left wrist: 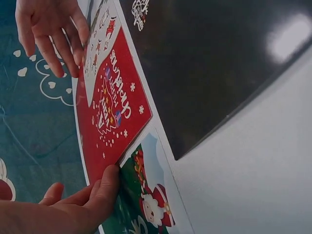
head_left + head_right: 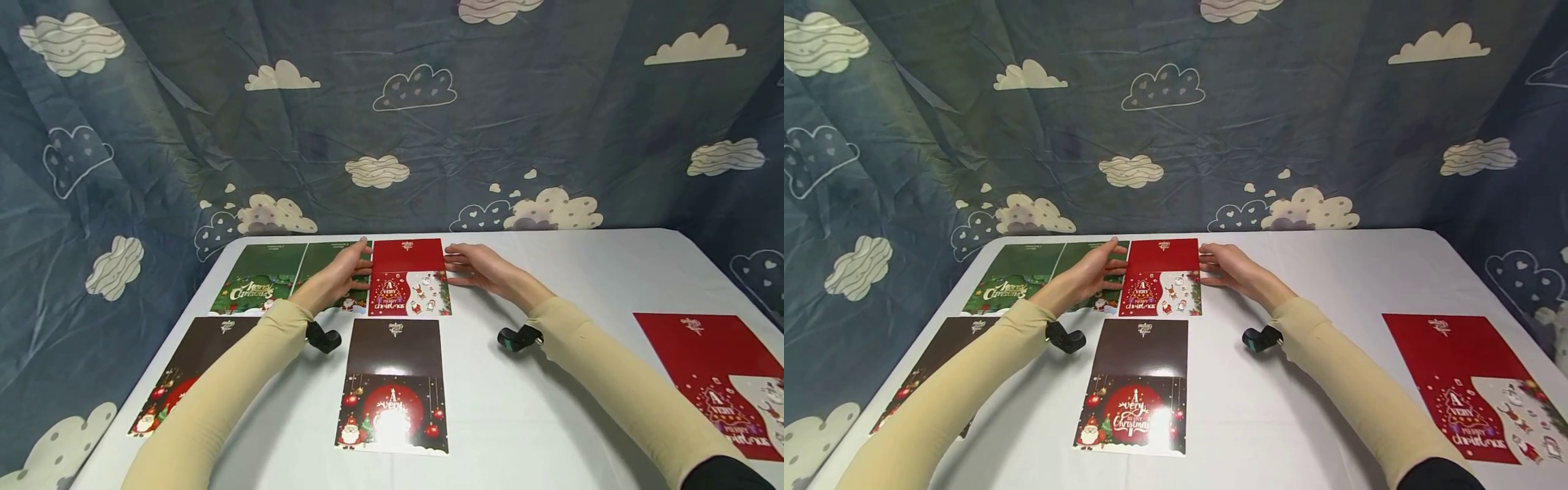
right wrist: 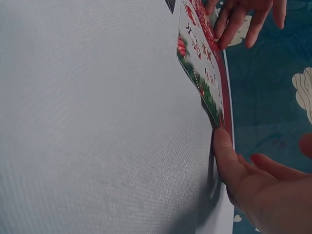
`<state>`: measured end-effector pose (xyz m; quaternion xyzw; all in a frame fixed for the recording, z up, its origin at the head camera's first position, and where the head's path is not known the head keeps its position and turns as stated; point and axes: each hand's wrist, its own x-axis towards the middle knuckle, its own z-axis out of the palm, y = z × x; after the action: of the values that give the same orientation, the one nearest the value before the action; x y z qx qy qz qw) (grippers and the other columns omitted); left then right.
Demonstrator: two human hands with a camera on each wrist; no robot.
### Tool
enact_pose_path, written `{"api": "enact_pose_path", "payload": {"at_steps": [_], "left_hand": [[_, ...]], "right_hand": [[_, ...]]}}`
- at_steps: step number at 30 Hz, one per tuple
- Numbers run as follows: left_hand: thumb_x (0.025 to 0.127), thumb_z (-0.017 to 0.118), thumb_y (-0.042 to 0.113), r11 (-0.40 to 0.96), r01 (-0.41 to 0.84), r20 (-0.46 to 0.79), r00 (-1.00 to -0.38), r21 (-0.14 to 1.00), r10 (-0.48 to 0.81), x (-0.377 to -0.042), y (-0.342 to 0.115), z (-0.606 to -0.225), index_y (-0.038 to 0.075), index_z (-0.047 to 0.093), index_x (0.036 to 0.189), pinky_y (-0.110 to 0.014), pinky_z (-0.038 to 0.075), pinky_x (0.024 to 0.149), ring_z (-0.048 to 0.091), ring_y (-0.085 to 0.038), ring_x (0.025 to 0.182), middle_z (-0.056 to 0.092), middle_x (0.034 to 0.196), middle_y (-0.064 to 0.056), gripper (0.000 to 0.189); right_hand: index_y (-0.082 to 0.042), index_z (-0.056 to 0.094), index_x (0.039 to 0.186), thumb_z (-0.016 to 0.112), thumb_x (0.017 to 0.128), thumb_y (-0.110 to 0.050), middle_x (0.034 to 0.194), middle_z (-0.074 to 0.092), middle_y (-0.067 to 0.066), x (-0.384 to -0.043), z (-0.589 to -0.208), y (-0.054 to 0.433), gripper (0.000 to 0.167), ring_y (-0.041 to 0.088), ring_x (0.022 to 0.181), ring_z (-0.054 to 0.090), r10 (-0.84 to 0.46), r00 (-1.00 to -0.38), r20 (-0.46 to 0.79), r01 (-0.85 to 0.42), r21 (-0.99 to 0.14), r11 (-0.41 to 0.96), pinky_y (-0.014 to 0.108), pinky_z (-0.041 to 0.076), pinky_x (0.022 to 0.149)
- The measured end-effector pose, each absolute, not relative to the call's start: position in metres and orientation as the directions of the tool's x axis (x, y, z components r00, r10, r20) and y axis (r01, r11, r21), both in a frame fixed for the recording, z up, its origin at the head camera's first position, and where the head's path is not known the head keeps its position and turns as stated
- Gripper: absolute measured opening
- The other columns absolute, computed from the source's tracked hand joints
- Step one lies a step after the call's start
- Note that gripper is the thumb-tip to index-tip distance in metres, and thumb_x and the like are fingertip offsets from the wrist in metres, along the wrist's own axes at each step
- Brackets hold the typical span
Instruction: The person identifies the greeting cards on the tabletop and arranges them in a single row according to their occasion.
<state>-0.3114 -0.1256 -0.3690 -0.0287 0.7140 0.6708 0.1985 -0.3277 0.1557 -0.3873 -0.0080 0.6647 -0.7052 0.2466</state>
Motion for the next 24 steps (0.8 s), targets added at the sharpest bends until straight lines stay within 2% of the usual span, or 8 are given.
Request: {"api": "enact_pose_path", "payload": {"at_steps": [10, 18, 24], "left_hand": [[0.108, 0.025, 0.042, 0.095, -0.306, -0.319, -0.922, 0.947, 0.220, -0.311, -0.128, -0.369, -0.001, 0.029, 0.150, -0.055, 0.039, 0.105, 0.032, -0.041, 0.138, 0.030, 0.151, -0.029, 0.060], [0.109, 0.026, 0.039, -0.022, -0.336, -0.326, -0.926, 0.942, 0.189, -0.311, -0.138, -0.376, 0.001, 0.027, 0.152, -0.053, 0.039, 0.105, 0.036, -0.039, 0.136, 0.033, 0.151, -0.027, 0.057], [0.109, 0.028, 0.037, -0.054, -0.340, -0.326, -0.928, 0.939, 0.179, -0.310, -0.143, -0.376, 0.002, 0.028, 0.152, -0.050, 0.040, 0.105, 0.040, -0.038, 0.134, 0.037, 0.150, -0.025, 0.056]], "right_hand": [[0.008, 0.020, 0.151, 0.036, 0.107, -0.019, 0.154, 0.027, 0.027, -0.325, -0.384, 0.152, 0.055, 0.038, 0.138, 0.033, -0.356, -0.881, -0.310, 0.317, -0.948, 0.042, 0.048, 0.041, 0.105], [0.006, 0.020, 0.153, 0.036, 0.107, -0.021, 0.156, 0.026, 0.025, -0.324, -0.388, 0.158, 0.056, 0.037, 0.140, 0.031, -0.354, -0.888, -0.293, 0.327, -0.944, -0.040, 0.048, 0.037, 0.108], [0.001, 0.023, 0.154, 0.035, 0.107, -0.024, 0.156, 0.029, 0.021, -0.319, -0.387, 0.165, 0.054, 0.035, 0.140, 0.034, -0.316, -0.904, -0.287, 0.329, -0.940, -0.088, 0.048, 0.039, 0.106]]}}
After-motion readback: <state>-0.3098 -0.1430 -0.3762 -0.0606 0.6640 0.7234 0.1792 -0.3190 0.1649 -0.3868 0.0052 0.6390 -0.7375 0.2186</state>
